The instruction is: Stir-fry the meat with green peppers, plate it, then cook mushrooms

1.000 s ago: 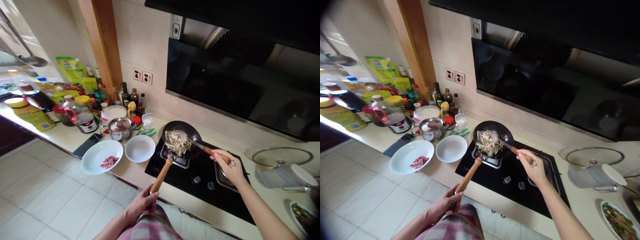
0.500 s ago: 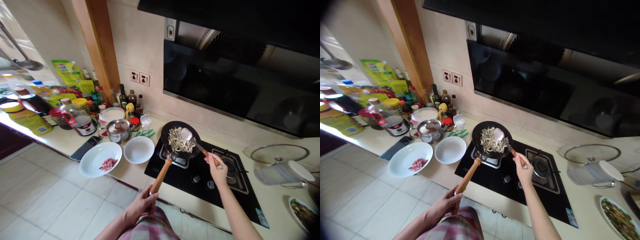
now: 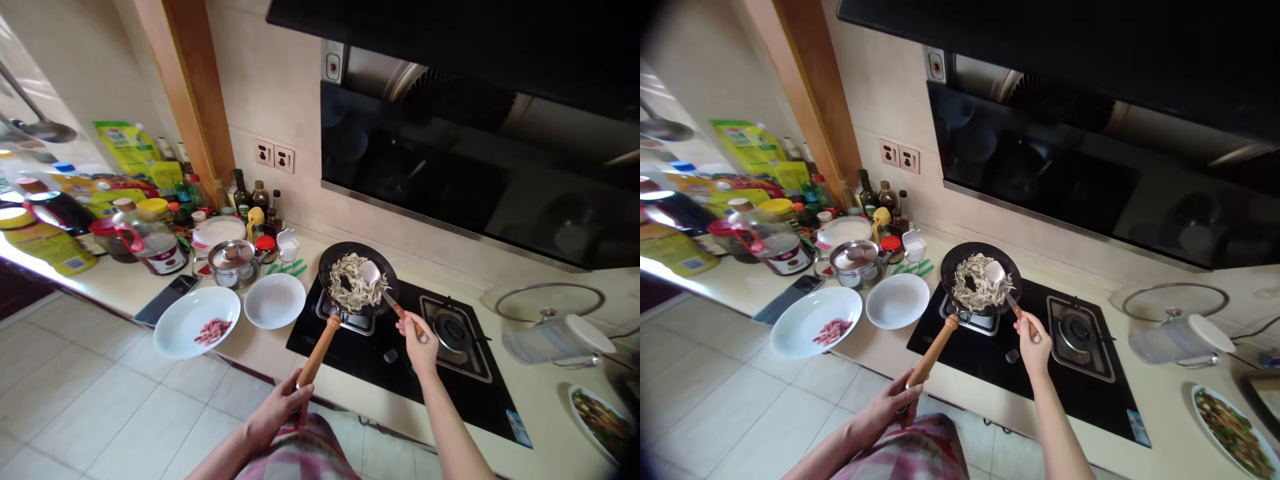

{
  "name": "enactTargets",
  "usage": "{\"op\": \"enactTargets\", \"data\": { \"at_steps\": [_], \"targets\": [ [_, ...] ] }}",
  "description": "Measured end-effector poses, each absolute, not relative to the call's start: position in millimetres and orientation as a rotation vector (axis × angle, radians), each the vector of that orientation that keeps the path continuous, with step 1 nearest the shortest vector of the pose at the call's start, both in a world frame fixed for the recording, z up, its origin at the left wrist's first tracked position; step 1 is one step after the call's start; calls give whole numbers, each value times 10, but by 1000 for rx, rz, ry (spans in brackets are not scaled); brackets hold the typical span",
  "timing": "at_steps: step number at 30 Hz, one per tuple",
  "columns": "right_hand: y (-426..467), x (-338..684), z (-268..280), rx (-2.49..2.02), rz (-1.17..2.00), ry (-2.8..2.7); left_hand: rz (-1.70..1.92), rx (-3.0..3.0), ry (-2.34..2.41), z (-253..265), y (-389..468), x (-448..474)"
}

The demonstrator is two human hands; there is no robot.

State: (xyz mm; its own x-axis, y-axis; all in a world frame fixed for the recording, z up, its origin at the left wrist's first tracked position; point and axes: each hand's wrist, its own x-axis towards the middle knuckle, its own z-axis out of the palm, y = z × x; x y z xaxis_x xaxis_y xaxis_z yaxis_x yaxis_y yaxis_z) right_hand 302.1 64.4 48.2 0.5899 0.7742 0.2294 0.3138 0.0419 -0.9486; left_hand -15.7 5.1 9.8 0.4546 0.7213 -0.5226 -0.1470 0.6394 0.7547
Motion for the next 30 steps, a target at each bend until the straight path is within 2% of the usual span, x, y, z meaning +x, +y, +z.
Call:
{"op": "enactTargets", "data": {
  "at_steps": [7, 11, 15, 23, 26, 30],
  "targets": [
    [240, 3047, 713, -1617, 428, -904, 612, 669, 983, 49, 35, -157],
    [511, 2768, 525, -1535, 510, -934, 604, 703, 989, 67, 48, -155],
    [848, 2747, 374, -1489, 399, -905, 617, 711, 987, 75, 56, -145],
    [340, 3262, 1010, -1663, 532, -846, 622, 684, 1023, 94, 4, -175],
    [346, 3166, 1023, -1667, 580, -930, 618, 680, 1001, 99, 12, -176],
    [513, 3048, 781, -1564, 366, -1010, 609, 705, 1004, 89, 17, -177]
  ]
}}
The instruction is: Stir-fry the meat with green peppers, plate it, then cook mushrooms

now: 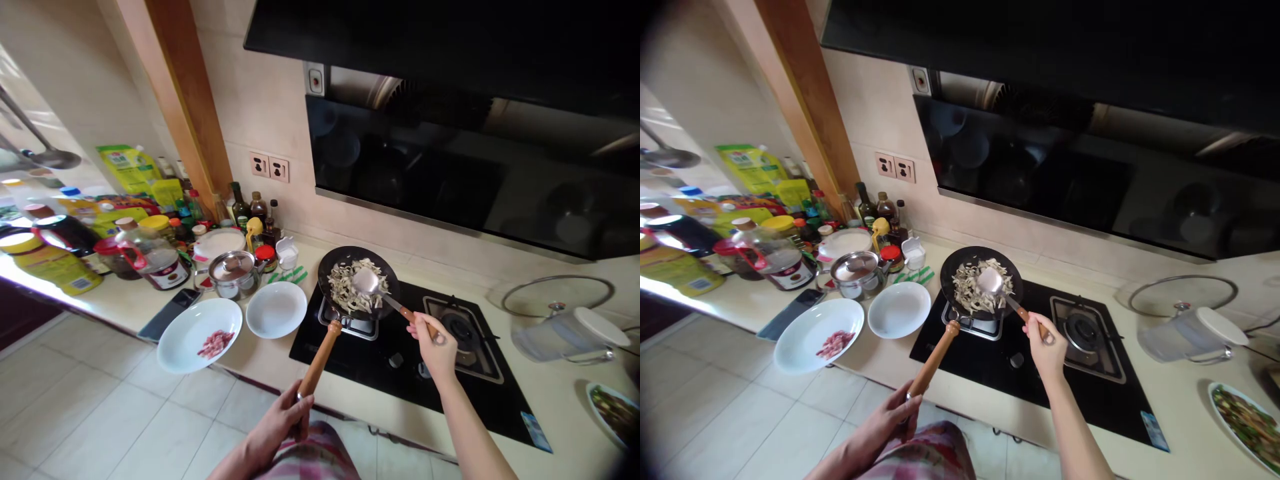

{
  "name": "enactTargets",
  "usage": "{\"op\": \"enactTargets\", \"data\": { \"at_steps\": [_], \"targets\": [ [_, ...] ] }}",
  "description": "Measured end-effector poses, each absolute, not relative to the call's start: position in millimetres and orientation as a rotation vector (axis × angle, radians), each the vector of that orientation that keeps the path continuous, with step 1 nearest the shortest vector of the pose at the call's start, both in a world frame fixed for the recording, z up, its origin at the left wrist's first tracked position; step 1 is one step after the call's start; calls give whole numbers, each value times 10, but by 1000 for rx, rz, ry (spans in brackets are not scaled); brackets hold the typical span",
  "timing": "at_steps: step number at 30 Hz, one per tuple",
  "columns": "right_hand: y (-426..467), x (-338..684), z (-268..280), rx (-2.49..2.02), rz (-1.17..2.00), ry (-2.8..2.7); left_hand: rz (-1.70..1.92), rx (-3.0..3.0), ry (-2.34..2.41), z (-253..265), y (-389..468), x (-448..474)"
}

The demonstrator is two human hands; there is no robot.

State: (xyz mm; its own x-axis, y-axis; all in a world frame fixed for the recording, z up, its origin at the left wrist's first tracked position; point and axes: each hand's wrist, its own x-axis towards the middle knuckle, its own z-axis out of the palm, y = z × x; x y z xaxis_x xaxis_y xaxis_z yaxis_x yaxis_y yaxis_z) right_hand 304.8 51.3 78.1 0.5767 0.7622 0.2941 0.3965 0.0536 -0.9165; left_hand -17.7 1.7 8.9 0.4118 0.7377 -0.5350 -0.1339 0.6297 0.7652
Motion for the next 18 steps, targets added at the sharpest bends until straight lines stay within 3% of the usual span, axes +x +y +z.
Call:
{"op": "enactTargets", "data": {
  "at_steps": [3, 9, 14, 18],
  "targets": [
    [588, 3017, 597, -1578, 190, -1032, 594, 707, 1023, 88, 15, -185],
    [615, 2880, 535, -1511, 480, -737, 597, 798, 997, 82, 20, -191],
    [294, 2946, 792, -1581, 441, -927, 598, 783, 961, 80, 17, -183],
    [361, 2853, 589, -1540, 460, -1016, 612, 782, 936, 83, 11, -172]
  ]
}}
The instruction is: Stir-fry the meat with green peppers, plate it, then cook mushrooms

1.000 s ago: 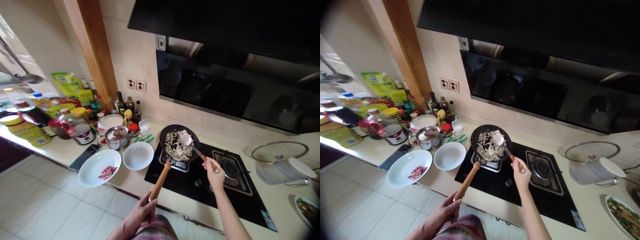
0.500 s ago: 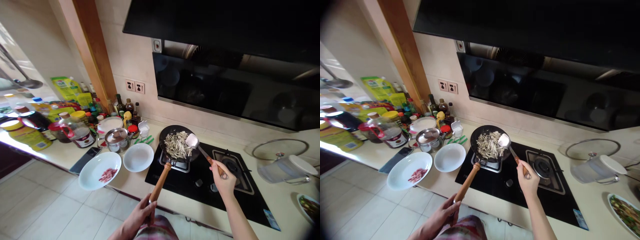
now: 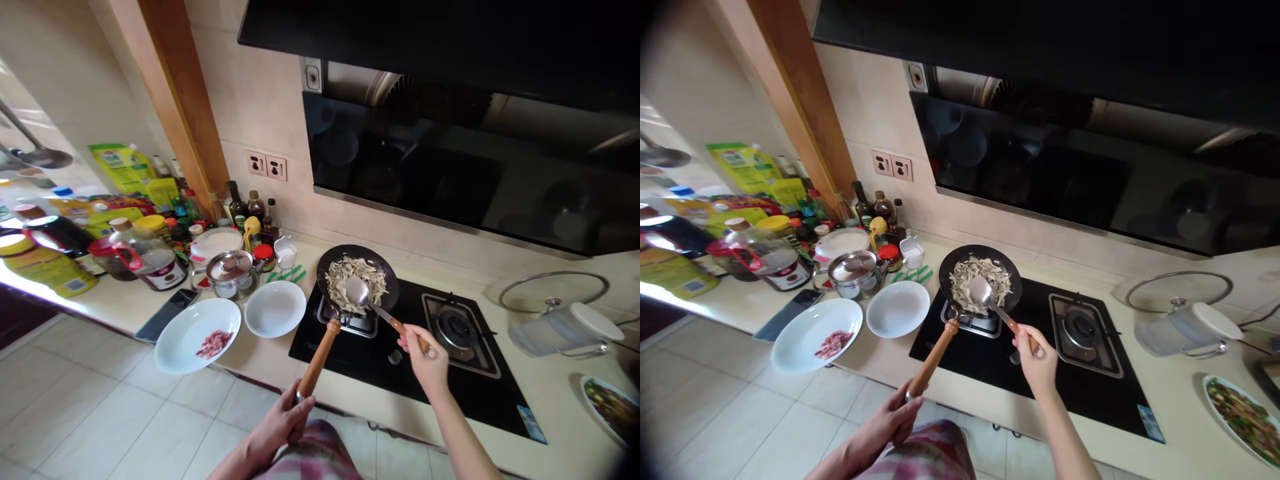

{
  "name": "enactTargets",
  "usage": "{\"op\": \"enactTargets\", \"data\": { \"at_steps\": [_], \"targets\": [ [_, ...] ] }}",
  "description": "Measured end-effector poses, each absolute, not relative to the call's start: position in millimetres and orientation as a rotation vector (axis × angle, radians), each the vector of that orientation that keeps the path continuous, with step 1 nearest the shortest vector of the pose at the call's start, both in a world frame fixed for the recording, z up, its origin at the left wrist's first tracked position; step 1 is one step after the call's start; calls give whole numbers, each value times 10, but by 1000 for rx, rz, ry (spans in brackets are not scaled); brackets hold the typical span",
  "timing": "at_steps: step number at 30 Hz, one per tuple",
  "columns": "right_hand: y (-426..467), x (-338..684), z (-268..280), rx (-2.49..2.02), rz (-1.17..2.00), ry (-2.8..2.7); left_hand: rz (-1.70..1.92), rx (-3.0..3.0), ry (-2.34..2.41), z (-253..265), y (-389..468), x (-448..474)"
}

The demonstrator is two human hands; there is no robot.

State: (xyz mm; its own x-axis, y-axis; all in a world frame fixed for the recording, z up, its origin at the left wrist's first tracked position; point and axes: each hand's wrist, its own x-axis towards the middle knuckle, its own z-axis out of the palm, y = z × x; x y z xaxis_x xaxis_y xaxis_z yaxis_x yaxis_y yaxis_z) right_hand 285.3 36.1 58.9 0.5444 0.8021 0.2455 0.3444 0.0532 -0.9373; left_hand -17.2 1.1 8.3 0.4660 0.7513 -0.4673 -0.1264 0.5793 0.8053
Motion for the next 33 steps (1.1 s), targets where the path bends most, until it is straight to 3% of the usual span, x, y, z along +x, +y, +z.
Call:
{"op": "enactTargets", "data": {
  "at_steps": [4, 10, 13, 28, 33],
  "targets": [
    [523, 2859, 372, -1493, 325, -997, 590, 796, 940, 89, 4, -166],
    [449, 3055, 606, -1620, 448, -963, 635, 748, 964, 130, -13, -170],
    [513, 3010, 546, -1562, 340, -1007, 640, 753, 964, 121, -19, -176],
    [291, 3169, 99, -1432, -143, -2012, 554, 638, 967, 140, -68, -145],
    [225, 3108, -127, -1452, 48, -2046, 618, 703, 1007, 138, -146, -96]
  ]
}}
